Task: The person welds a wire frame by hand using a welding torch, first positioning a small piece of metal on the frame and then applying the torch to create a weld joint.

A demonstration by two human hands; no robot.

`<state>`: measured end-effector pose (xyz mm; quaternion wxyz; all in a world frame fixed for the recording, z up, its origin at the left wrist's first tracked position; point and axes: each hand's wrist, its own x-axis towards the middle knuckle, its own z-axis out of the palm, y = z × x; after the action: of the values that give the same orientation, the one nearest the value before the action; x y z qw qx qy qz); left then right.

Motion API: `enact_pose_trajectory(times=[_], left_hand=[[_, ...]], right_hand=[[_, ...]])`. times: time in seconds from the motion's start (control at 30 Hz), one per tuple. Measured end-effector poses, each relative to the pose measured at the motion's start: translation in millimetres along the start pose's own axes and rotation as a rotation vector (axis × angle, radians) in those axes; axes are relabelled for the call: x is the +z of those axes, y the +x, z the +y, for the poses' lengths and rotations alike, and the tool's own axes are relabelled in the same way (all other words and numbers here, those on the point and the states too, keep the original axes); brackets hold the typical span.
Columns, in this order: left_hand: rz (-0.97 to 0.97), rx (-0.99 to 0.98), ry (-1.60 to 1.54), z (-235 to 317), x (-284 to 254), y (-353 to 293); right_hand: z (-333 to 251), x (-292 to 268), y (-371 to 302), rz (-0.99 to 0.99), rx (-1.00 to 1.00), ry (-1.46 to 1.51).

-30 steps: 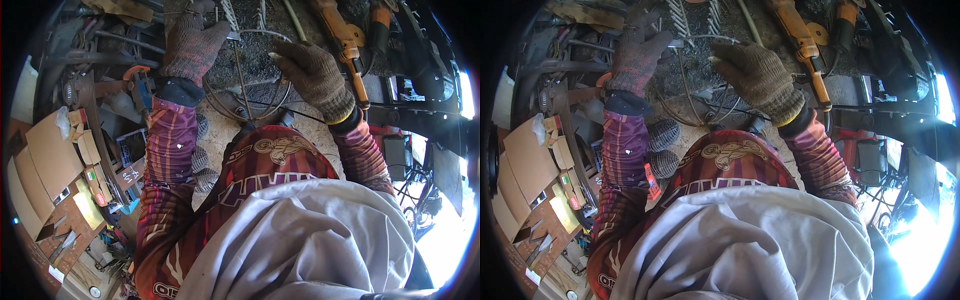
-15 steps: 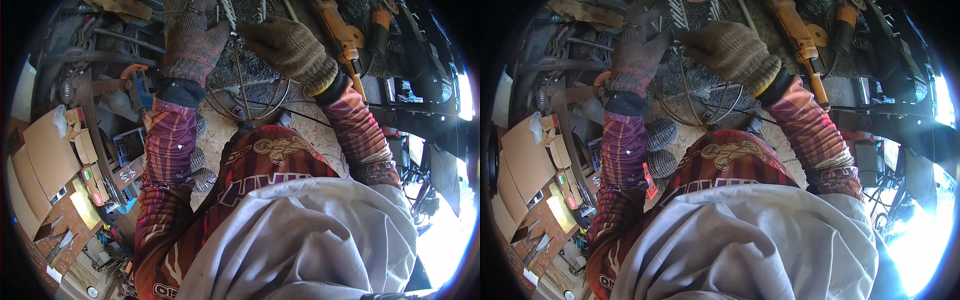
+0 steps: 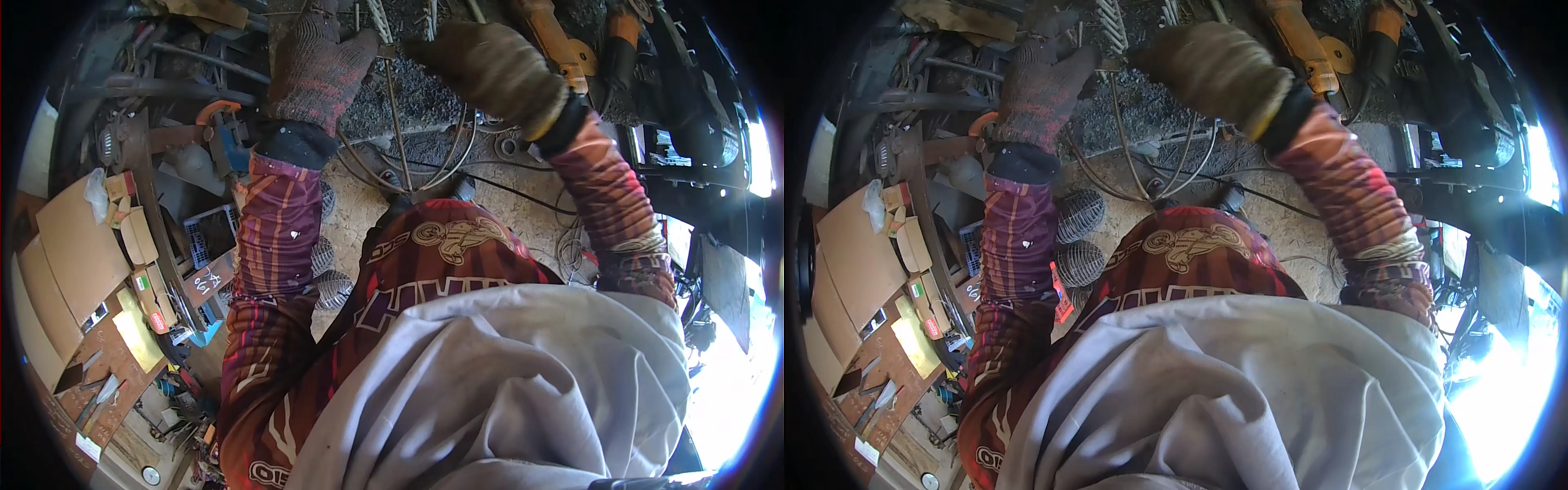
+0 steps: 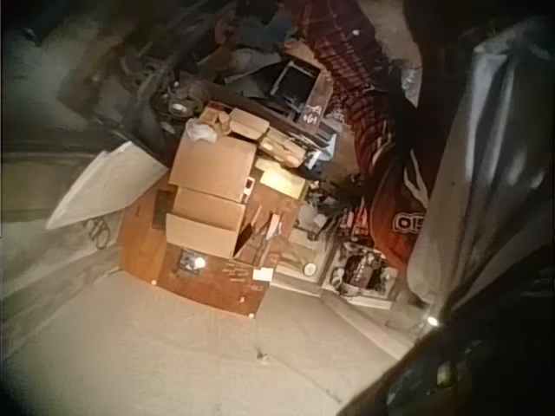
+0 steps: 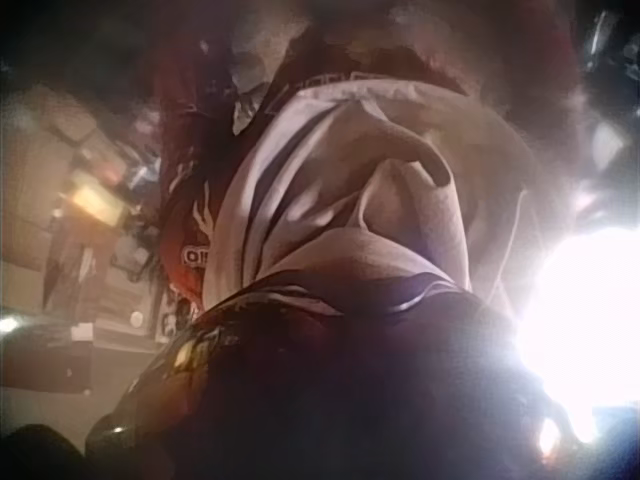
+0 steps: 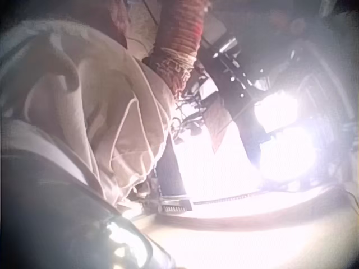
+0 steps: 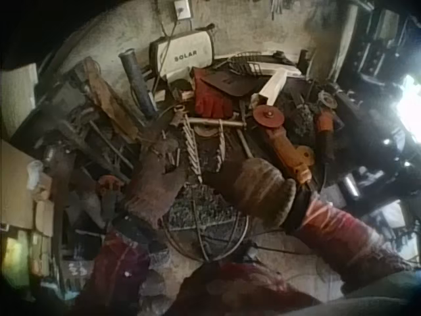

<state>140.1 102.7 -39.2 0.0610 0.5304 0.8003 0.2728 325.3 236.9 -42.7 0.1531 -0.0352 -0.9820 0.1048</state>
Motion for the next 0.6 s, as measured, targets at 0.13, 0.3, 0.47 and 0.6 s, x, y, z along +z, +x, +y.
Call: enact_pose_trajectory(times=[0.13, 0.3, 0.47, 0.6], left_hand=[[-0.049, -0.246, -0.625, 21.3, -13.0, -14.0], [-0.063, -0.268, -0.711, 12.8, -14.7, -25.6], [-0.021, -0.315, -0.666, 3.7, -4.1, -29.7], [-0.006, -0.311, -0.658, 11.9, -6.7, -28.7]], right_hand=[[3.9, -18.9, -13.2, 0.348, 0.076, 0.370], [16.1, 7.9, -34.8, 0.322, 0.163, 0.353], [8.0, 11.3, -39.2, 0.297, 0.230, 0.411], [5.3, 15.5, -38.8, 0.335, 0.202, 0.462]])
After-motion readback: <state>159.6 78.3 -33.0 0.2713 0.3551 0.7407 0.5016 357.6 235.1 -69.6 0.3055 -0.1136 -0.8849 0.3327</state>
